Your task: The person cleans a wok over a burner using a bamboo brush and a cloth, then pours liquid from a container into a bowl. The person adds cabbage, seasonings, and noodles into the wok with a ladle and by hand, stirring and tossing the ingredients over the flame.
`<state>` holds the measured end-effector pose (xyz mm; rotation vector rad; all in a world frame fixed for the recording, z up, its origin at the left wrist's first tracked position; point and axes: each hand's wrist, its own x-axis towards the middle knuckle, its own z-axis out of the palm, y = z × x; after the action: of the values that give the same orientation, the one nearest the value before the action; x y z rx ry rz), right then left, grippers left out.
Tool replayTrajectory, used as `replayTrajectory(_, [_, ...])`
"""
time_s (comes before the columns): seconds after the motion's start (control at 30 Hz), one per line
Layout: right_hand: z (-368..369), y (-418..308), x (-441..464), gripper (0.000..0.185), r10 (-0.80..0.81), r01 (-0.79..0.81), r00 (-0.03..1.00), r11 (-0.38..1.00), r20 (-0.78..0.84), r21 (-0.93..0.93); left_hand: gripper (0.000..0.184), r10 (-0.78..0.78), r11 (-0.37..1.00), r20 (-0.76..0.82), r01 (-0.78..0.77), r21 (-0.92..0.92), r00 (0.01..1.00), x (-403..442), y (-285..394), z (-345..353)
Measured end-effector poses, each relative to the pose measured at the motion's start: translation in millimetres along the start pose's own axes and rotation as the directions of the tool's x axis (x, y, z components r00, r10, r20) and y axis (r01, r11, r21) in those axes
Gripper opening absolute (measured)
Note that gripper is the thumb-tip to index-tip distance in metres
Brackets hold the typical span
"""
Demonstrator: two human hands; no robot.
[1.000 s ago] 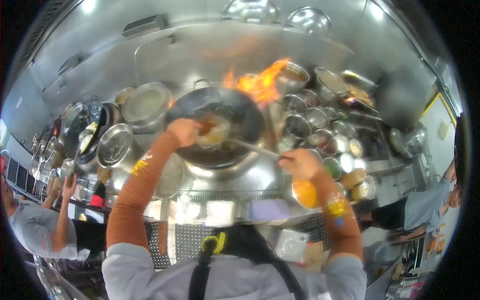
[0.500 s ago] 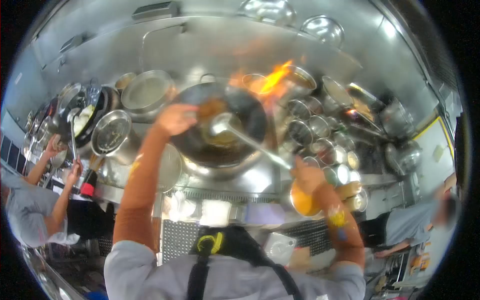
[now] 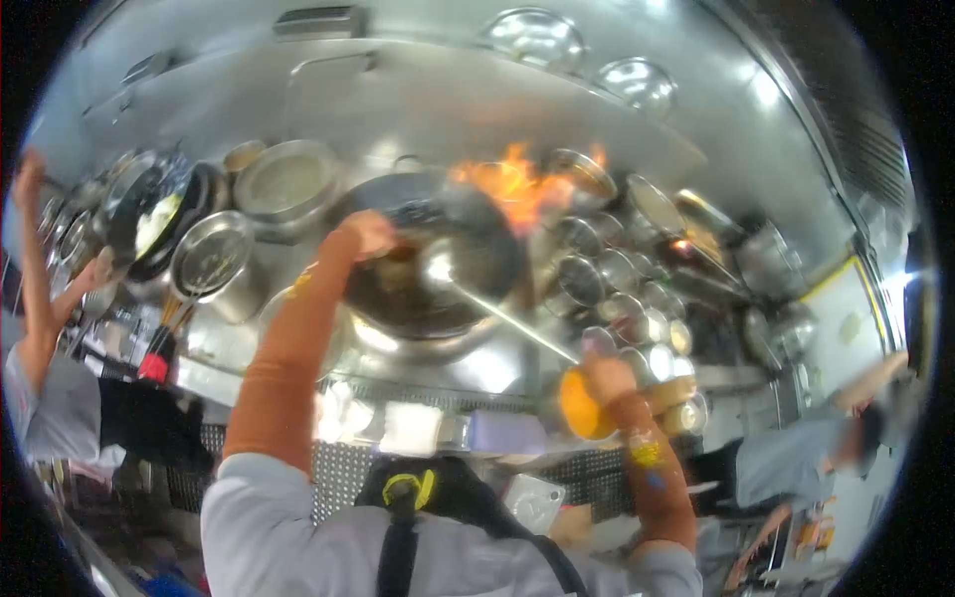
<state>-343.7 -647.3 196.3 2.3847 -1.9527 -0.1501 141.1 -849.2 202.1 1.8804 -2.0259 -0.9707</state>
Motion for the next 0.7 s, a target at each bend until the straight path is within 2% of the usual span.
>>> replayTrajectory(0.03, [7.1,2.2,-6.2,0.014,-0.025,0.025,0.999,1.0,0.024,-0.001,0.037,0.032,1.0,-0.021,-0.032,0.001,0.999,0.9,-1.3,1.1])
replayTrajectory(0.07, [5.3,-4.2,-16.6,0.015,0.001,-0.002,1.0,0.998,0.022,0.064,0.038,0.013,0.956,-0.04,-0.024,-0.293,0.999,-7.7,-4.6,3.8])
replayTrajectory(0.1, [3.2,-17.8,-24.7,0.016,0.026,-0.028,1.0,0.99,0.016,0.136,0.038,0.017,0.908,-0.166,-0.085,-0.41,0.986,-7.1,-14.1,24.9])
replayTrajectory(0.13, [6.7,-31.7,-33.4,0.017,0.05,-0.052,0.999,0.975,0.013,0.215,0.038,0.057,0.931,-0.092,-0.086,-0.355,0.994,-25.5,-1.8,32.0])
replayTrajectory(0.2, [28.1,-53.8,-50.9,0.02,0.127,-0.154,0.988,0.903,0.093,0.402,0.04,0.093,0.972,0.015,-0.087,-0.217,0.996,-15.1,-22.5,50.6])
replayTrajectory(0.23, [39.4,-58.8,-62.5,0.022,0.146,-0.196,0.979,0.856,0.139,0.478,0.041,0.103,0.979,-0.043,-0.109,-0.171,0.994,-29.0,-13.2,51.5])
replayTrajectory(0.3, [68.7,-71.1,-104.5,0.022,0.218,-0.231,0.97,0.701,0.106,0.675,0.045,0.115,0.989,-0.161,-0.127,-0.071,0.98,-62.3,-2.4,37.9])
replayTrajectory(0.4, [106.7,-98.5,-158.7,0.021,0.283,-0.284,0.942,0.386,0.18,0.878,0.046,0.186,0.982,-0.217,-0.19,0.005,0.958,-94.2,-5.8,40.6])
replayTrajectory(0.43, [113.3,-103.4,-171.6,0.02,0.299,-0.299,0.93,0.275,0.215,0.914,0.049,0.301,0.953,-0.26,-0.28,0.115,0.918,-96.8,-14.3,46.6])
replayTrajectory(0.53, [119.4,-126.0,-180.9,0.019,0.512,-0.417,0.847,0.477,0.142,0.774,0.054,0.272,0.962,-0.359,-0.261,0.08,0.893,-117.4,-1.5,54.4])
replayTrajectory(0.57, [114.9,-136.0,-181.9,0.021,0.542,-0.433,0.829,0.466,0.138,0.771,0.058,0.291,0.957,-0.4,-0.264,0.122,0.869,-123.5,2.1,55.5])
replayTrajectory(0.67, [157.5,-142.3,-187.8,0.024,0.532,-0.451,0.84,0.571,0.109,0.686,0.061,0.245,0.968,-0.509,-0.234,0.086,0.825,-134.6,11.3,65.1])
replayTrajectory(0.7, [173.5,-142.3,-189.0,0.027,0.507,-0.418,0.859,0.609,0.075,0.674,0.063,0.306,0.952,-0.533,-0.254,0.171,0.789,-137.2,12.4,69.1])
